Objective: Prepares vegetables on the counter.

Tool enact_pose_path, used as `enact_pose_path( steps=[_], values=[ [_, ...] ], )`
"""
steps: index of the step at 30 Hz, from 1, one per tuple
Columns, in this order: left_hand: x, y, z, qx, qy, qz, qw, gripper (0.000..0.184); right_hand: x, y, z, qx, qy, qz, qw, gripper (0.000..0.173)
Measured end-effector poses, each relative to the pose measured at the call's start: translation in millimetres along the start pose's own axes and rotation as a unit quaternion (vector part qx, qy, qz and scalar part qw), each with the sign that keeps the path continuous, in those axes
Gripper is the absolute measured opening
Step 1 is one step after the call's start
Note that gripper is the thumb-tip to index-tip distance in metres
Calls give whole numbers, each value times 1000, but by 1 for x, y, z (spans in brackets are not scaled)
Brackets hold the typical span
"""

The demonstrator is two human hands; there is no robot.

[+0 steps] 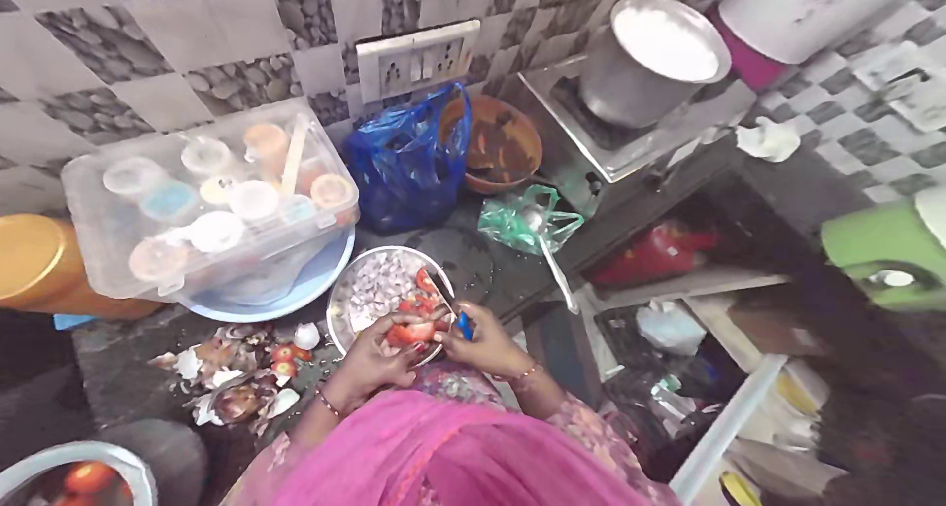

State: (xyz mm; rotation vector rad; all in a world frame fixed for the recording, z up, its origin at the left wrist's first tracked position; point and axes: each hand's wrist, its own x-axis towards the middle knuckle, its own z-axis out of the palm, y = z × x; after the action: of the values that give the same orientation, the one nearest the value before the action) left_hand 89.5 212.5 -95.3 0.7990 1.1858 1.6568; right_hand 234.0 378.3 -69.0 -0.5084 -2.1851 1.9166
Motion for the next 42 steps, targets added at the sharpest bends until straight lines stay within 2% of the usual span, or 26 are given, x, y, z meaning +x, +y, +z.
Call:
enact_pose_path(
  steps=[4,8,11,14,19,22,27,32,36,40,42],
  values=[
    [0,-3,-3,-24,-18,-15,999,53,-2,11,1,-52,23,-27,998,29],
    [-2,-15,-5,37,15,22,999,56,-5,17,5,-34,29,-14,999,34],
    [-8,-15,-4,97,49,-9,994,59,-9,18,2,-36,0,68,997,45],
    [-13,-17,-3,119,55,-21,991,48,-12,20,4,-59,-47,113,991,42],
    [-11,-26,-10,140,-8,63,988,36,-9,21,13,-118,-68,102,985,41],
    [-10,-26,-13,161,-10,74,984,34,-6,18,13,-137,-78,107,982,42],
    [-10,-25,-15,162,-14,79,984,33,-5,27,15,-140,-69,53,986,38],
    [-13,-30,-4,141,42,75,986,31,-5,30,19,-169,-52,28,984,40],
    [-14,-28,3,121,68,65,988,31,-5,26,23,-199,-52,51,977,44],
    [-14,-23,11,121,122,16,985,31,-3,29,25,-221,-52,46,973,47],
    [-13,-27,11,103,133,24,985,34,-1,30,26,-204,-56,55,976,46]
  ],
)
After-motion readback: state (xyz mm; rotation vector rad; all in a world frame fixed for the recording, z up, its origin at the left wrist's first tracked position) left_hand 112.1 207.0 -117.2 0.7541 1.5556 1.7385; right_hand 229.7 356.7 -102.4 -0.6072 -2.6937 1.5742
